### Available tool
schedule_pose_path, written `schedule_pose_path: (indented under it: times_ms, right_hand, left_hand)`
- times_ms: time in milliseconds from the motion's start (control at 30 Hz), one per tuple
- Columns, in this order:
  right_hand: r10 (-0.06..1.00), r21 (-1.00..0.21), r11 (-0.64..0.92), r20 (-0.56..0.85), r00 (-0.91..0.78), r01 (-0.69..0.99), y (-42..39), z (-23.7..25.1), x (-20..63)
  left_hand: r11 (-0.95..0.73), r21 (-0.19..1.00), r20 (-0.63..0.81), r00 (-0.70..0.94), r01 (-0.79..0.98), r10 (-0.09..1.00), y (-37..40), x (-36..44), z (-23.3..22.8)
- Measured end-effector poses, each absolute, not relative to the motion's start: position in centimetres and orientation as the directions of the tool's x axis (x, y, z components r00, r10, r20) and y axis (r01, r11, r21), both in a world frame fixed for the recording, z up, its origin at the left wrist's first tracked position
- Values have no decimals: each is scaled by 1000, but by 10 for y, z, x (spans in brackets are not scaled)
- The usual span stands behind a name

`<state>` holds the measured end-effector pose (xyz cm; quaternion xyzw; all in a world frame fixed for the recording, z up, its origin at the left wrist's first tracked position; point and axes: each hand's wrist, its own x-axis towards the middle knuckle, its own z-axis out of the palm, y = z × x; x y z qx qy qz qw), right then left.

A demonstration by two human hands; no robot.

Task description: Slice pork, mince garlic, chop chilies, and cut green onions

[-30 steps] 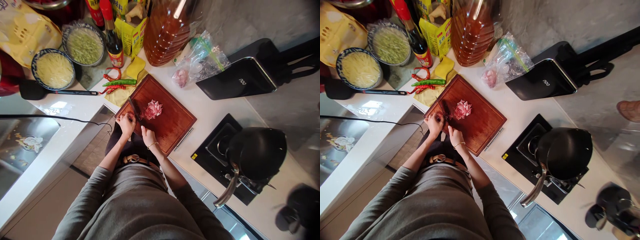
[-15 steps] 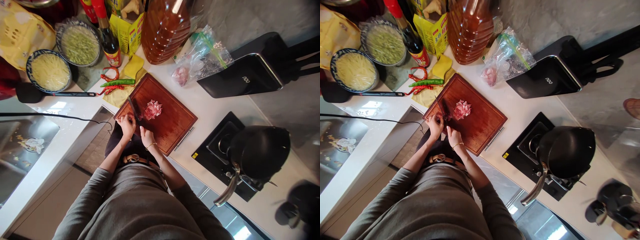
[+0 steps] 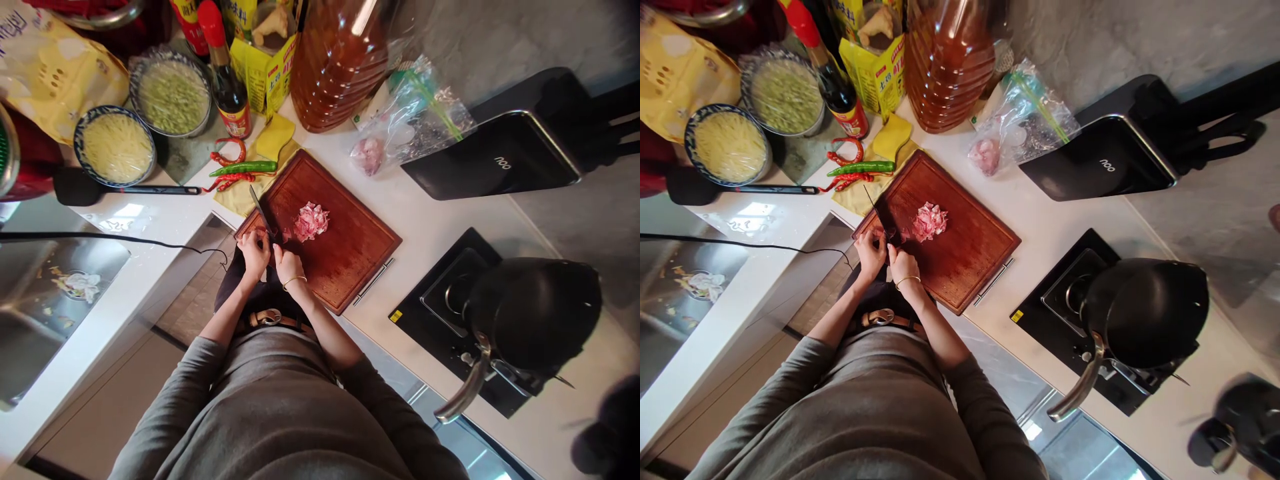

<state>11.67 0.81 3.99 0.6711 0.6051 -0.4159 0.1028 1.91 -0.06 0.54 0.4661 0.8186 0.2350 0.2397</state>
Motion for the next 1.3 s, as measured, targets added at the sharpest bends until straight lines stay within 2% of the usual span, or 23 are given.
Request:
schedule_pose_path:
  times_ms: [100, 233, 367, 433, 533, 633, 767, 900, 1033, 1200, 1300]
  right_hand:
    - [757, -387, -245, -649, -74, 889, 7, 34, 118]
    - [782, -504, -315, -618, -81, 804, 7, 25, 130]
    - [655, -591, -558, -745, -127, 583, -3, 22, 150]
    - [623, -600, -620, -768, -148, 505, -10, 26, 160]
    - [724, -628, -519, -684, -93, 579, -17, 34, 170]
    - [840, -579, -300, -536, -77, 758, -17, 43, 171]
    - [848, -442, -149, -517, -116, 884, -14, 48, 159]
    - [811, -350, -135, -577, -99, 927, -16, 47, 147]
    - [772, -299, -151, -631, -77, 942, -16, 49, 140]
    - [719, -260, -210, -695, -32, 942, -10, 54, 127]
    - [722, -270, -246, -692, -10, 931, -6, 48, 122]
  left_hand:
    - [425, 605, -159, -422, 673, 893, -5, 17, 3]
    - [424, 606, -155, -423, 673, 893, -5, 15, 0]
    - [435, 587, -159, -430, 683, 889, -4, 13, 1]
    - [429, 556, -165, -412, 712, 896, -5, 11, 2]
    - [404, 527, -166, -376, 747, 912, -7, 10, 6]
    - [379, 525, -135, -365, 762, 921, -8, 10, 11]
    - [356, 494, -73, -370, 793, 926, -2, 12, 13]
    - [329, 485, -122, -310, 810, 943, 5, 14, 8]
    - [365, 468, -167, -325, 805, 931, 10, 18, 5]
    - [388, 449, -210, -326, 805, 922, 13, 20, 7]
    - [377, 447, -211, -314, 812, 926, 13, 19, 7]
